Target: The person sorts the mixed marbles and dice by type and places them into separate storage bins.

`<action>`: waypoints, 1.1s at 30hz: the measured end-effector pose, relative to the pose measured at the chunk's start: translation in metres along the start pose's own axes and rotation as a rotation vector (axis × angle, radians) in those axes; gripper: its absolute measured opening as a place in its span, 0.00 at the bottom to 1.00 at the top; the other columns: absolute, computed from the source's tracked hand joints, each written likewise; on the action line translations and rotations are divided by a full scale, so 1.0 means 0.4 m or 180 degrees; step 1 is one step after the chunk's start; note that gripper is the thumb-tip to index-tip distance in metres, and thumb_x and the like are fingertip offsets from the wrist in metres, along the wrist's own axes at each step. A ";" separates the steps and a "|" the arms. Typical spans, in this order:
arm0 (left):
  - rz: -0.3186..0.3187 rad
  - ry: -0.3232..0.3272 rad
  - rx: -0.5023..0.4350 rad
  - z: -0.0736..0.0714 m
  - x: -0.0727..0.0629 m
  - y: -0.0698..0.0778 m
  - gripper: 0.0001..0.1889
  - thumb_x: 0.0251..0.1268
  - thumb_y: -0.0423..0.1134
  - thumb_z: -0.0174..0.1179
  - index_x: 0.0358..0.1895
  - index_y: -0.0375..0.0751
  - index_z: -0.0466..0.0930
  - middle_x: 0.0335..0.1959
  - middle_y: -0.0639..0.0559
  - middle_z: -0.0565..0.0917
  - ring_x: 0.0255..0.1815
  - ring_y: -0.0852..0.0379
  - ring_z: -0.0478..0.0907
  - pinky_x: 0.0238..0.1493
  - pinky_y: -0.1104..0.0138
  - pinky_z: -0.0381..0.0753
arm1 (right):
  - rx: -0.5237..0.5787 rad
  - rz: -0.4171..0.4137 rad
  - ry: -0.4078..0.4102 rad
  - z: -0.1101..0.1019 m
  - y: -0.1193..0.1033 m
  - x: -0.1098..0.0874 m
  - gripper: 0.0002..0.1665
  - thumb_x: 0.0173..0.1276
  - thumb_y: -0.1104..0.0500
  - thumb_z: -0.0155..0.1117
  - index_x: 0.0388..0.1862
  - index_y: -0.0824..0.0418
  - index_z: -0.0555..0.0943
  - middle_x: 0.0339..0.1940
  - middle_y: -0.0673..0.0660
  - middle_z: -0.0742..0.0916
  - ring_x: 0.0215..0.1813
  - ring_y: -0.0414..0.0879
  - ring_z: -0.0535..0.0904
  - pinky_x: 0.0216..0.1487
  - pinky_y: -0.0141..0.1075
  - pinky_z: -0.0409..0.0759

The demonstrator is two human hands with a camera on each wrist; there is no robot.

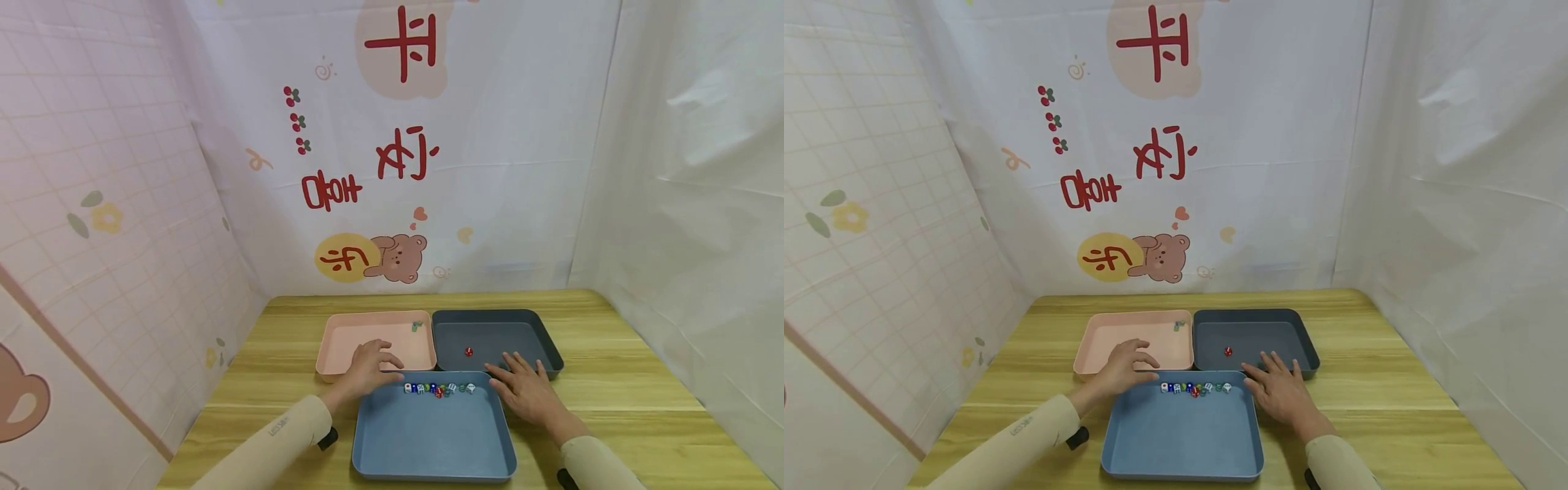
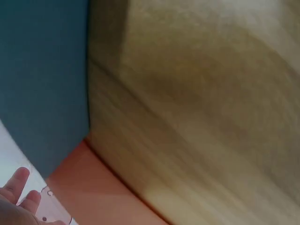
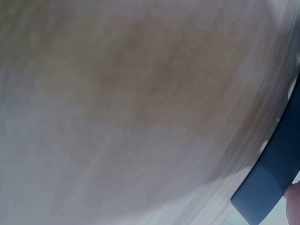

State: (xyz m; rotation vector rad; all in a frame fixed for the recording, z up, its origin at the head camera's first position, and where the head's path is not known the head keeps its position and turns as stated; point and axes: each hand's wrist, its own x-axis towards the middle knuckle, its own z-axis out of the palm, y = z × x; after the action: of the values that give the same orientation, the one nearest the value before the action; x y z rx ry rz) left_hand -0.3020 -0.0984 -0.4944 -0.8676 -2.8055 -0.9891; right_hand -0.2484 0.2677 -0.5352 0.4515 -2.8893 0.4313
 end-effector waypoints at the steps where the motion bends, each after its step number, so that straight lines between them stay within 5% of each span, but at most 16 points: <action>1: 0.0008 -0.0007 0.0009 0.004 -0.002 0.001 0.07 0.58 0.43 0.72 0.38 0.49 0.90 0.64 0.35 0.73 0.71 0.35 0.60 0.68 0.33 0.43 | 0.0002 0.0000 -0.0004 -0.001 -0.001 0.000 0.28 0.78 0.40 0.48 0.68 0.50 0.77 0.72 0.68 0.71 0.75 0.68 0.59 0.66 0.74 0.45; 16: 0.0050 -0.0073 0.0604 0.063 -0.007 0.003 0.08 0.56 0.47 0.73 0.36 0.51 0.91 0.63 0.38 0.76 0.71 0.34 0.60 0.67 0.30 0.43 | 0.0004 0.0006 -0.0013 0.000 0.001 0.000 0.29 0.78 0.38 0.47 0.68 0.50 0.77 0.73 0.67 0.70 0.75 0.68 0.58 0.66 0.74 0.45; 33: 0.0087 -0.0184 0.0995 0.070 -0.010 0.015 0.07 0.55 0.47 0.74 0.33 0.52 0.90 0.60 0.41 0.78 0.71 0.37 0.62 0.67 0.30 0.45 | 0.0032 0.0002 0.0011 0.001 -0.001 -0.001 0.27 0.78 0.40 0.50 0.68 0.49 0.78 0.72 0.67 0.71 0.75 0.68 0.59 0.66 0.74 0.46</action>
State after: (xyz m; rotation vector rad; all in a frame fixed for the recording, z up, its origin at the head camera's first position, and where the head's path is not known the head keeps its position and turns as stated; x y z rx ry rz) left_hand -0.2917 -0.0797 -0.5142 -0.9010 -2.8753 -0.5073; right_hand -0.2479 0.2674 -0.5354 0.4511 -2.8853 0.4462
